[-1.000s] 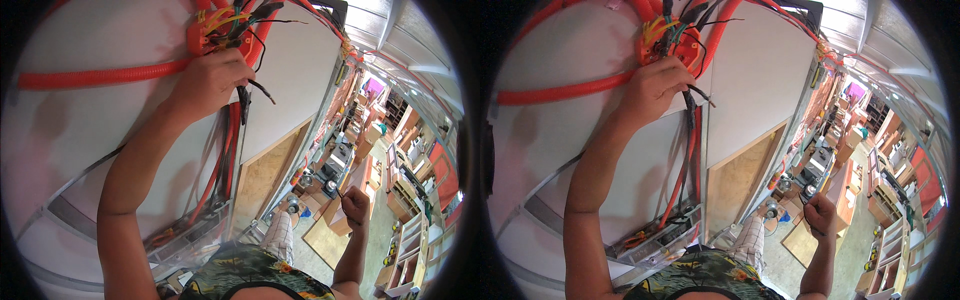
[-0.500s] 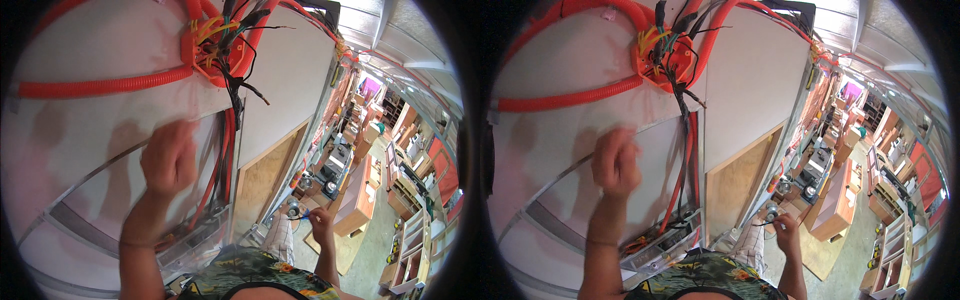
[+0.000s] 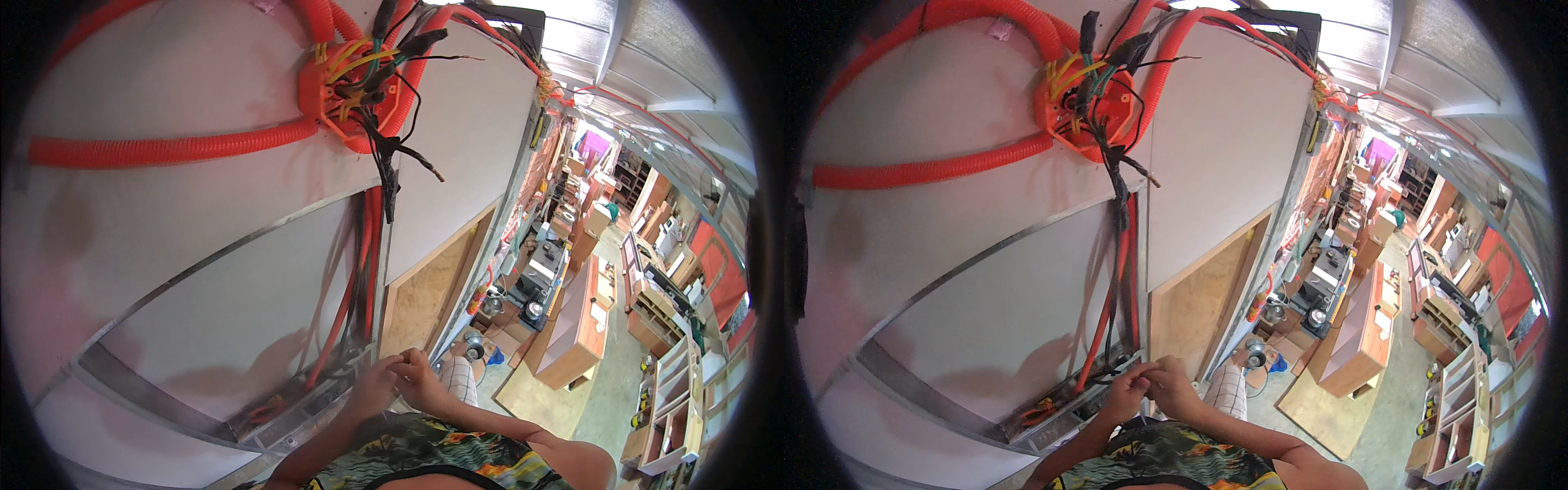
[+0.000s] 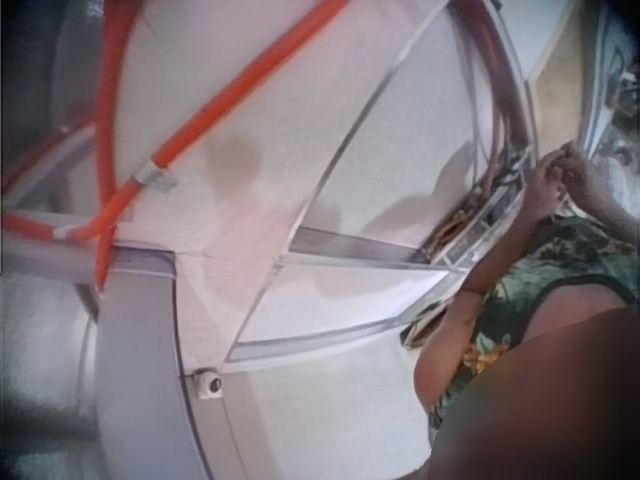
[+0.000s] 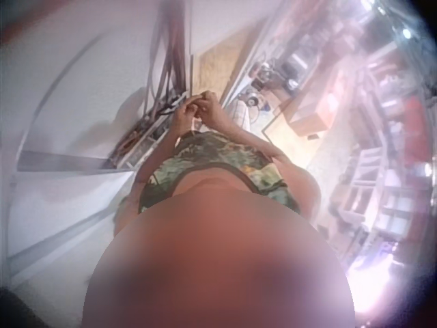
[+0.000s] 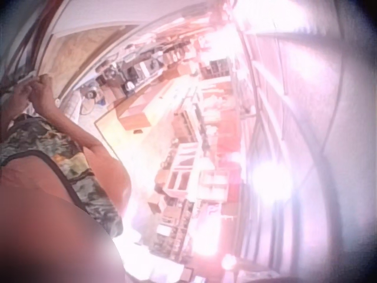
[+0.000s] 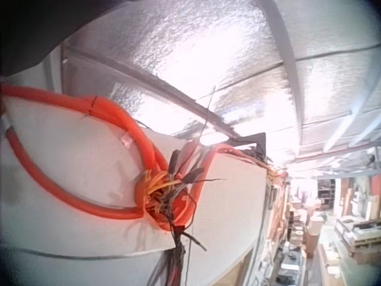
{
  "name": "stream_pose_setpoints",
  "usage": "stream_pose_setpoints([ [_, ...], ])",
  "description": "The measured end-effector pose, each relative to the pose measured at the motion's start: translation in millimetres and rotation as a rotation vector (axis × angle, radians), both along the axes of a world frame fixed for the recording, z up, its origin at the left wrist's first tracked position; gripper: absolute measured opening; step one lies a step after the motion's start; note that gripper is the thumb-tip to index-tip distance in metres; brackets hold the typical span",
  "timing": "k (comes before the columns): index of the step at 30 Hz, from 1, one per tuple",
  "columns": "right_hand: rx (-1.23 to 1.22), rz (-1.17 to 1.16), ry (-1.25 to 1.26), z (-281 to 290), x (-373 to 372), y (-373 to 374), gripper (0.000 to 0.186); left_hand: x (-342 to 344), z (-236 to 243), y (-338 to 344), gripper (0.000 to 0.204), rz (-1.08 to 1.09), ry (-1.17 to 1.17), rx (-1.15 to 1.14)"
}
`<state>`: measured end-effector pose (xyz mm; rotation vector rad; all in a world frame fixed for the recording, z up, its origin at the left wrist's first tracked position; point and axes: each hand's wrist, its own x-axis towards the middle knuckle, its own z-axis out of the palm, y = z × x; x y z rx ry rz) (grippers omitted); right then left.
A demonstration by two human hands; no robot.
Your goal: The person works on a ceiling-mounted electrical junction box, stripping wire insulation and twisting conductors together using pliers and wire cutters. The person repeatedly handles individual wires, cuts insulation, and twists the exposed strands to form connections.
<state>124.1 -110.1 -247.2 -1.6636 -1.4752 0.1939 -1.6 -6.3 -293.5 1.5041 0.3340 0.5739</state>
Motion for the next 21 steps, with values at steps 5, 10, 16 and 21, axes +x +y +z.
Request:
stream_pose_setpoints([
  [5,0.147,0.105,0.181,-11,-7,8,0.017,0,-29,5,0.033,0.017,-0.146,-0.026],
  [10,0.099,0.081,0.006,-24,3,12,0.02,-9,-42,10,0.024,0.173,0.037,0.16],
  [16,-0.18,-0.093,0.038,-29,31,-1,0.016,-61,-78,15,0.017,0.337,0.359,-0.12],
  [21,-0.394,-0.248,-0.083,-57,66,-7,0.03,-121,-169,4,0.016,0.678,0.504,0.237],
])
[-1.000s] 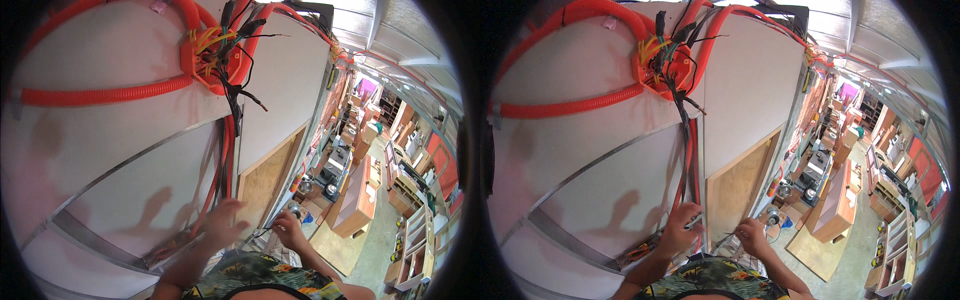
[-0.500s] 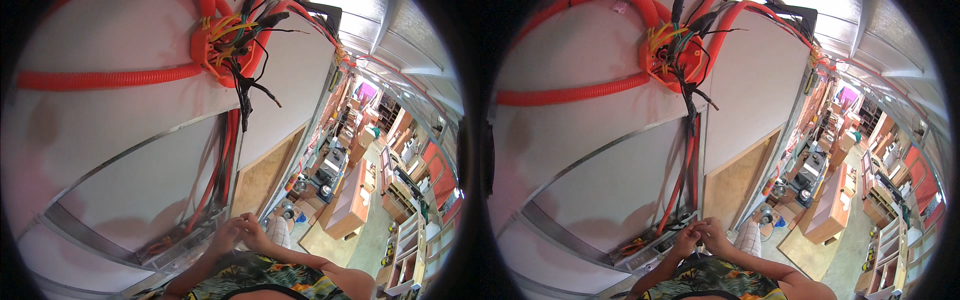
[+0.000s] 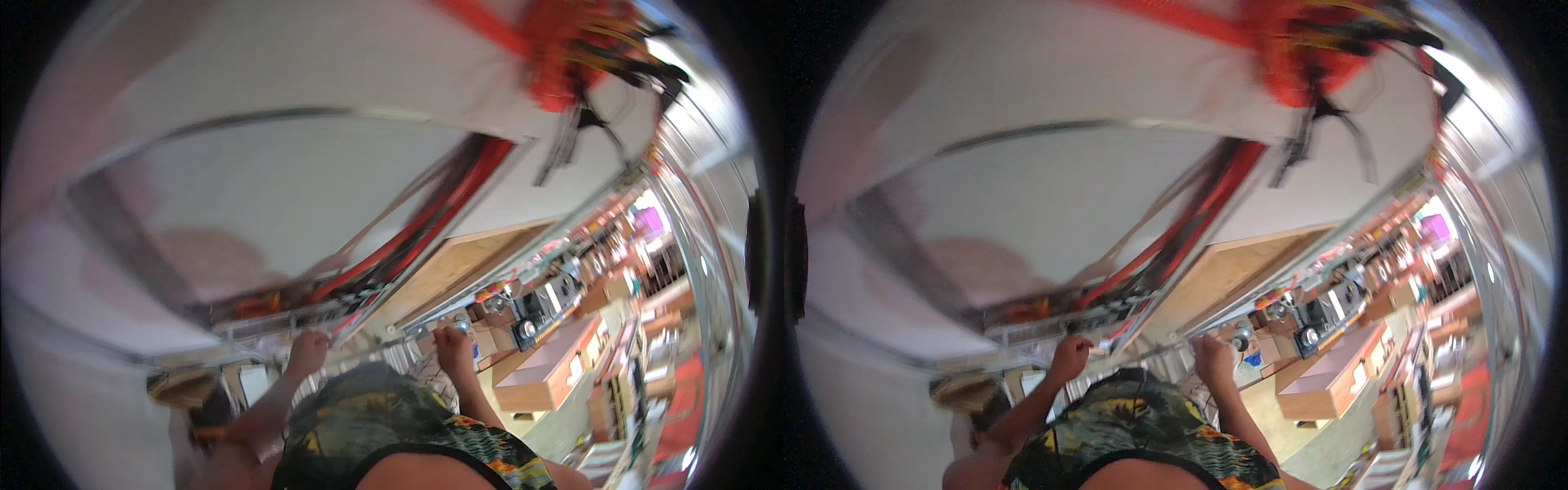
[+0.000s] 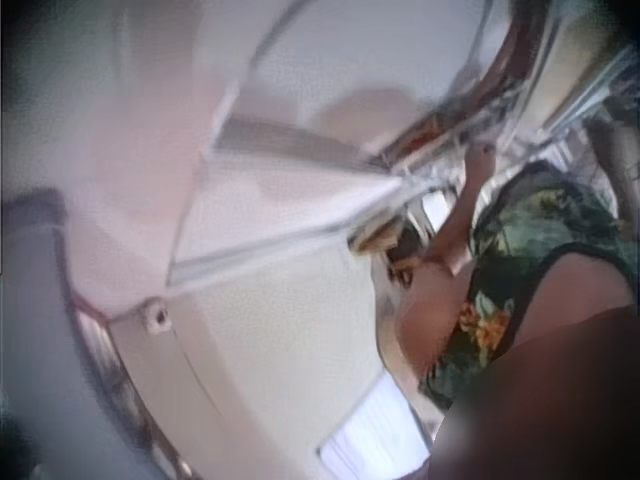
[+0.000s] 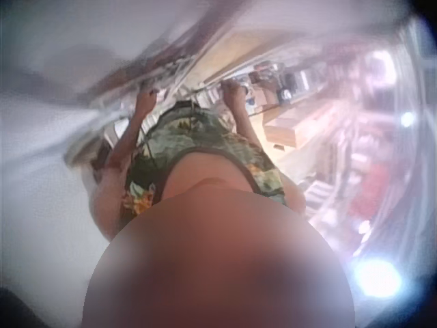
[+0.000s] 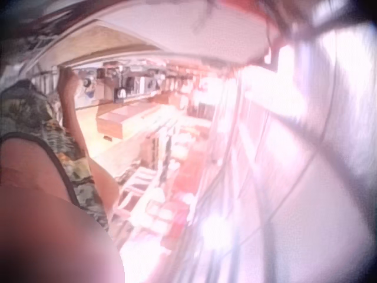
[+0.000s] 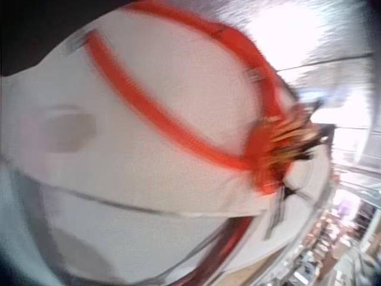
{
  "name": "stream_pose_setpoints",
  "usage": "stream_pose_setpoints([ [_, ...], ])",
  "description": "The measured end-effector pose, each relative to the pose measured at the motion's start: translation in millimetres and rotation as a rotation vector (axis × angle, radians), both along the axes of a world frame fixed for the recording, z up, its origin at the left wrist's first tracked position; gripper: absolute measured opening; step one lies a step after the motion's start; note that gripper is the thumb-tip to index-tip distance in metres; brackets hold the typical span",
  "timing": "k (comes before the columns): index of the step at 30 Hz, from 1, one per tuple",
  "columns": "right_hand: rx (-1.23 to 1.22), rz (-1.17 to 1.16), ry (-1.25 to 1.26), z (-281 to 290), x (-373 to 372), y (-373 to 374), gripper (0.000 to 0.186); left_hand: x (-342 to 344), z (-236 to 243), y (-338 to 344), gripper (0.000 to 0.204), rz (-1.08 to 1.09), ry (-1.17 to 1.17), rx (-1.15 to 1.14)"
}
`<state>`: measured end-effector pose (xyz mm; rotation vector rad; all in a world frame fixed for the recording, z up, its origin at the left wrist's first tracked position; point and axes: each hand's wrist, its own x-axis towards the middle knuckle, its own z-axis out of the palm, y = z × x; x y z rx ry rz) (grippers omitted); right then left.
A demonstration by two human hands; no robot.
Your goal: The person works on a ceiling-mounted electrical junction box, stripping wire insulation and twisting conductors together using pliers and wire cutters. The person repeatedly handles individual wires, cuts insulation, and twists the exposed strands to form connections.
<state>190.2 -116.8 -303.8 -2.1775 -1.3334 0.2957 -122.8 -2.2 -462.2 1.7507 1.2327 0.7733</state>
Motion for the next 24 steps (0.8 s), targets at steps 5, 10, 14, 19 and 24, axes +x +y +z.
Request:
stream_pose_setpoints([
  [5,0.083,0.146,-0.081,-39,22,-10,0.014,-63,-134,-31,0.015,0.241,0.293,0.069],
  [10,-0.057,0.272,0.006,-59,25,-12,0.014,-122,-214,-65,0.017,0.231,0.706,-0.132],
  [14,-0.052,0.341,0.024,-64,22,-7,0.005,-143,-216,-85,0.021,0.534,0.549,-0.29],
  [19,-0.175,0.317,-0.031,-60,18,-5,0.008,-148,-182,-89,0.024,0.583,0.68,-0.257],
  [24,-0.065,0.307,-0.053,-60,18,-7,0.01,-132,-112,-40,0.019,0.364,0.71,-0.314],
])
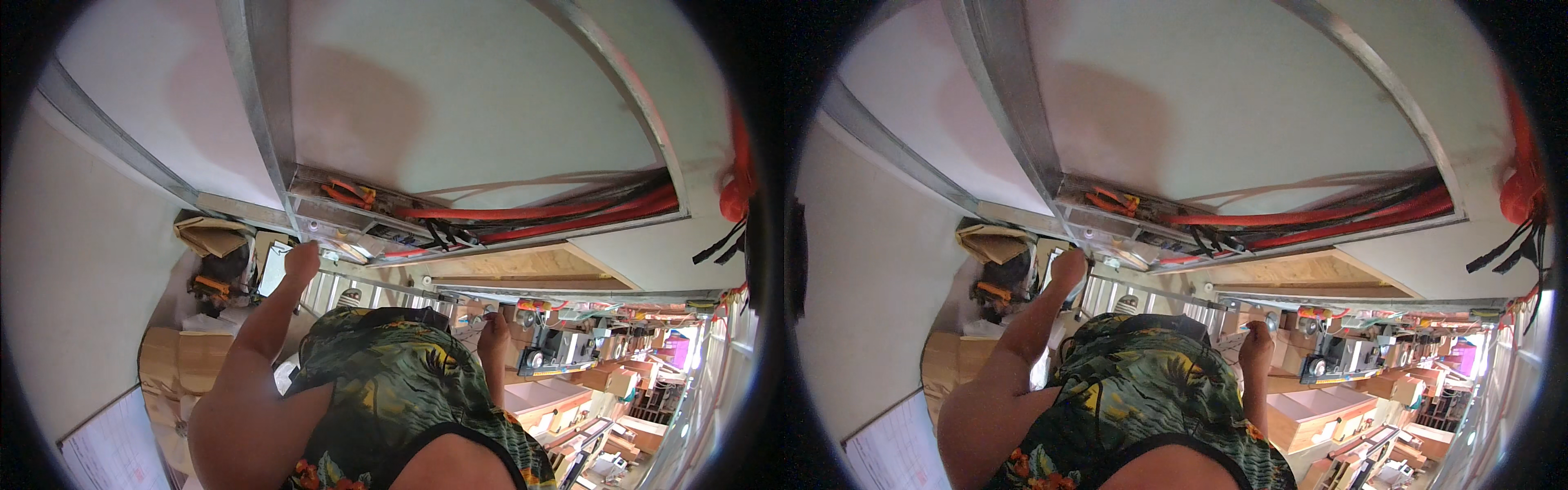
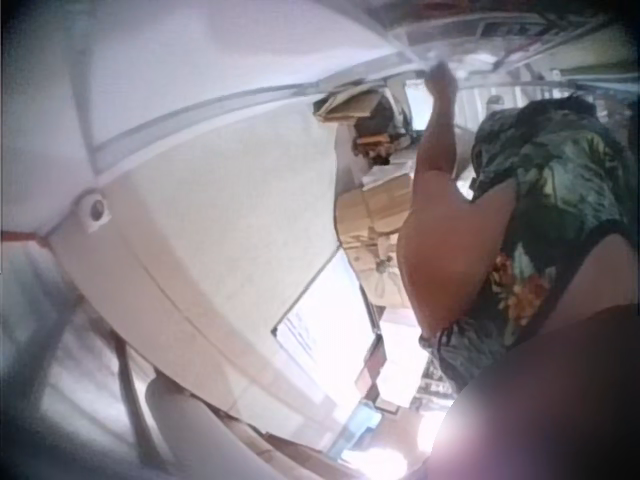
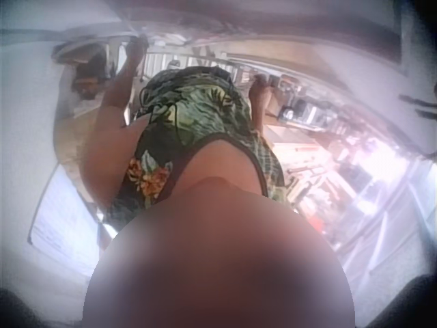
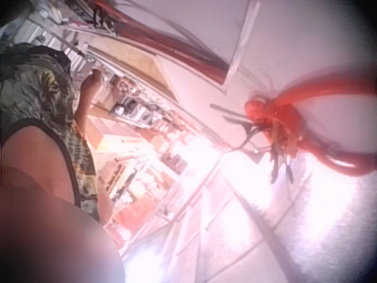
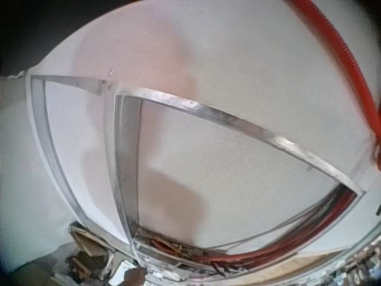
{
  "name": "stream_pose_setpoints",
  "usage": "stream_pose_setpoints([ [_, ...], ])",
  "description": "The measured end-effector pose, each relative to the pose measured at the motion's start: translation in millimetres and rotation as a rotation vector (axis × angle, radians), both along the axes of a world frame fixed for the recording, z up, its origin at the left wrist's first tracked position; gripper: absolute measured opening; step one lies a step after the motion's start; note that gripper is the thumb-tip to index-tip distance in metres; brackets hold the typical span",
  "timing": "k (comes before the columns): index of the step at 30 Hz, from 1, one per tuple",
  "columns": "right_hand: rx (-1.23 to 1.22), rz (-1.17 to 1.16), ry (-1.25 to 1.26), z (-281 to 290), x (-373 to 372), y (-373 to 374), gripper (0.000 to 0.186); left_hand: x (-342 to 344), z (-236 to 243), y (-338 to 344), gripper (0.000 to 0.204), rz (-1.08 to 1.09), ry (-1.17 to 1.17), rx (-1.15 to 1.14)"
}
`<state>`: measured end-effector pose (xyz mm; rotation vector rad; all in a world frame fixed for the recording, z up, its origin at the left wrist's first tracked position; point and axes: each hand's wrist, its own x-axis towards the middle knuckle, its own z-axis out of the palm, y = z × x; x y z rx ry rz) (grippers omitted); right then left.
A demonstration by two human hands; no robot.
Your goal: The person works on a ceiling-mounted electrical junction box, stripping wire insulation and twisting conductors together using pliers and wire cutters. The person repeatedly handles individual wires, cuts insulation, and twists the exposed strands to form connections.
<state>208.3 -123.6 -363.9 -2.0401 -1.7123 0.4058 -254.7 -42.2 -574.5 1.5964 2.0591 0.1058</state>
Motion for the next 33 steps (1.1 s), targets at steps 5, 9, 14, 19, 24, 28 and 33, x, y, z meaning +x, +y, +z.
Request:
stream_pose_setpoints([
  [5,0.066,0.09,-0.016,-8,-2,-7,0.012,24,75,66,0.022,-0.166,-0.021,0.762],
  [9,-0.121,0.069,0.038,-11,-9,-8,0.01,30,101,122,0.026,-0.319,0.114,0.812],
  [14,-0.068,0.073,0.058,-10,-7,-8,0.012,28,98,147,0.019,-0.464,0.291,0.708],
  [19,-0.082,0.032,0.053,-23,5,-19,0.013,24,80,149,0.016,-0.456,0.354,0.786],
  [24,-0.096,-0.019,0.059,-38,4,-26,0.017,15,76,151,0.028,-0.361,0.151,0.934],
  [28,-0.035,0.061,0.08,-26,-6,-21,0.016,8,99,151,0.023,-0.27,0.075,0.974],
  [33,0.088,0.2,0.103,-2,-18,0,0.019,6,121,145,0.016,-0.26,0.192,1.02],
])
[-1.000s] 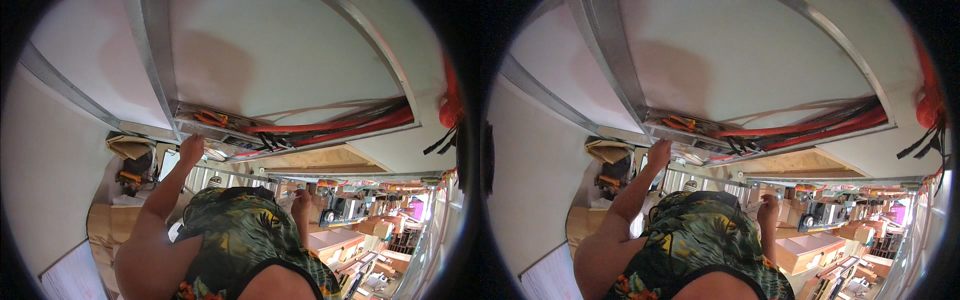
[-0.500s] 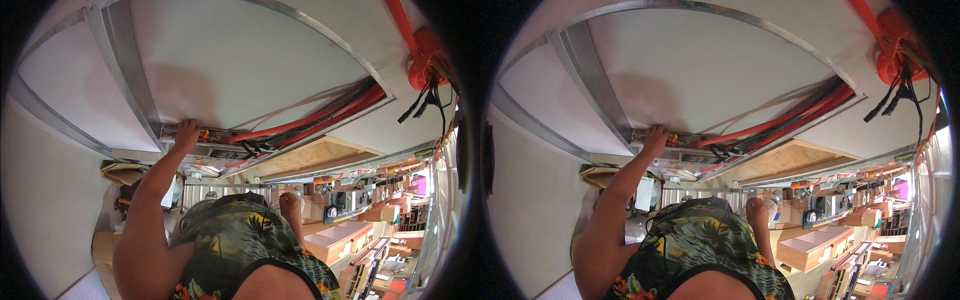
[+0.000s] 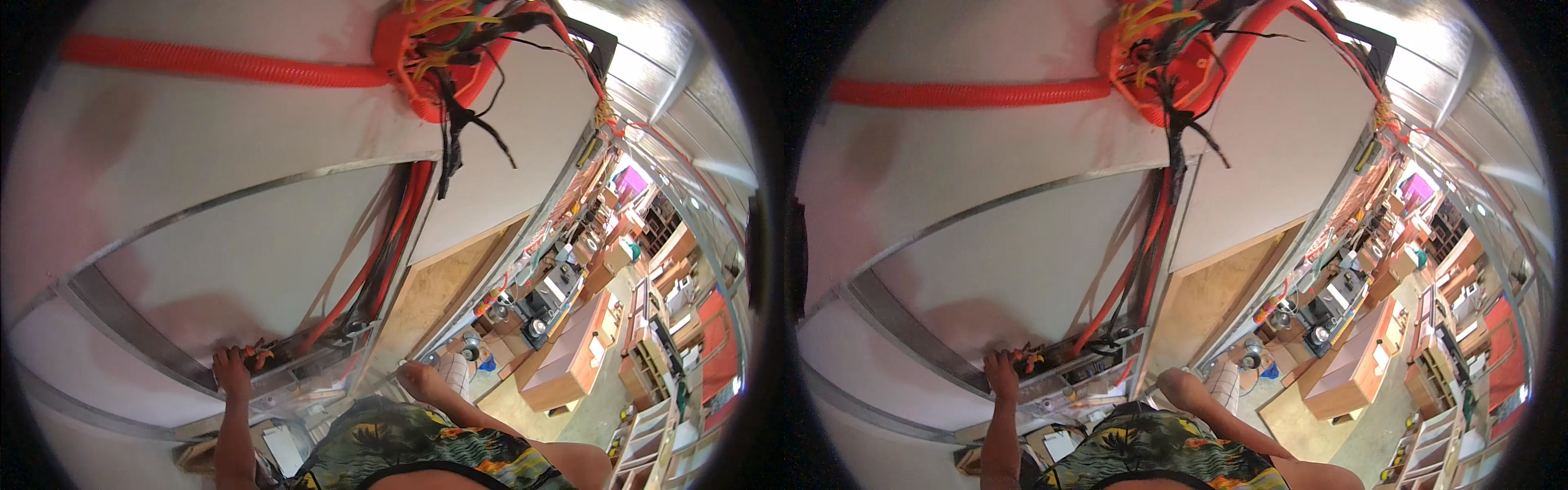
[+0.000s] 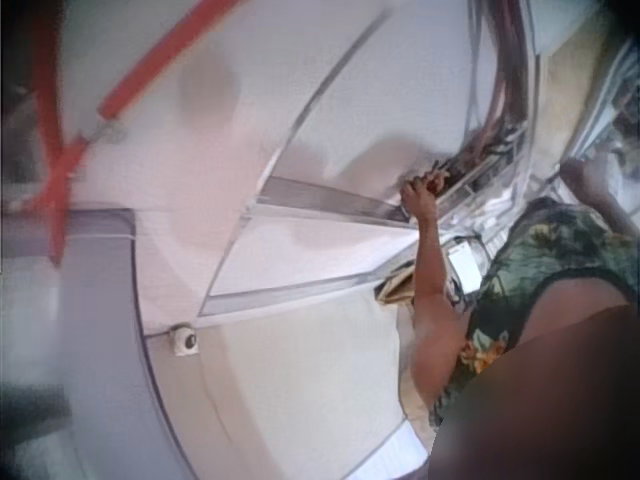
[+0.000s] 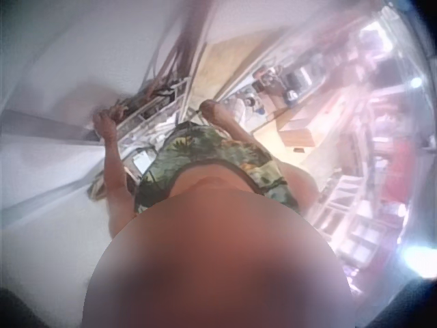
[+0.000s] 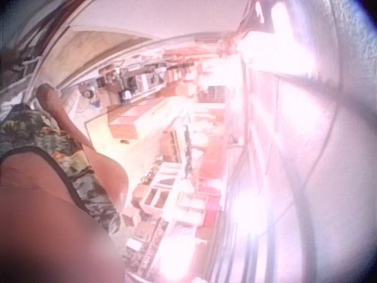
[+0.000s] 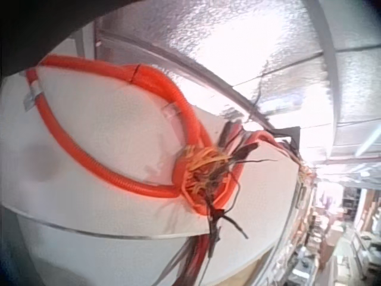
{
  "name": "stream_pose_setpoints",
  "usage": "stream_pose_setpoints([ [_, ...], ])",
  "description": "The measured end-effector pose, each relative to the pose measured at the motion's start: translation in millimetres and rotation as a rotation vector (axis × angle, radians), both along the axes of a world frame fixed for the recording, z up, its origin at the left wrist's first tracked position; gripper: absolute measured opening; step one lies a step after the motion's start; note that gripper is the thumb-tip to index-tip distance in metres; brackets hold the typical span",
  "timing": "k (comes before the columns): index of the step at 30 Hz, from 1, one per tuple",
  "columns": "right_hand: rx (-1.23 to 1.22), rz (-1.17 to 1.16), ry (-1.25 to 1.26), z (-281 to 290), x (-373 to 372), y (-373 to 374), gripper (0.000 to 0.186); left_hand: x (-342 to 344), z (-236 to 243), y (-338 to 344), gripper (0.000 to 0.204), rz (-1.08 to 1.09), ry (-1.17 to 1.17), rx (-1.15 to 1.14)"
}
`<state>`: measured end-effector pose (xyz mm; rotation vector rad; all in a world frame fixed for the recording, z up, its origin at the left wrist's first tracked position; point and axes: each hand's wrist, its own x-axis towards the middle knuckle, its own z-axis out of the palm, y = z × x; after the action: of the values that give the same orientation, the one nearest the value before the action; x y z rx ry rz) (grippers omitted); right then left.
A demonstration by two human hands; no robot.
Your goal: The person works on a ceiling-mounted electrical junction box, stripping wire insulation and twisting conductors together using pliers and wire cutters. The person repeatedly handles individual wires, cuts insulation, and twists the exposed strands to form connections.
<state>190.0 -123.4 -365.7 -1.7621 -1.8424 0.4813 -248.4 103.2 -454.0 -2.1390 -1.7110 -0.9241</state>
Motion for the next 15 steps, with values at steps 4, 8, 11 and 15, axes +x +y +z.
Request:
stream_pose_setpoints([
  [4,0.088,0.104,0.071,8,-8,17,0.02,1,11,-5,0.015,0.012,-0.025,0.024],
  [8,0.149,0.192,0.087,15,-17,29,0.017,14,35,-22,0.016,-0.023,-0.21,0.045],
  [11,0.096,0.205,0.202,28,-29,36,0.023,44,63,-42,0.013,-0.147,-0.328,0.072],
  [15,-0.013,0.285,0.409,50,-49,44,0.044,114,101,-78,0.005,-0.499,-0.778,-0.204],
])
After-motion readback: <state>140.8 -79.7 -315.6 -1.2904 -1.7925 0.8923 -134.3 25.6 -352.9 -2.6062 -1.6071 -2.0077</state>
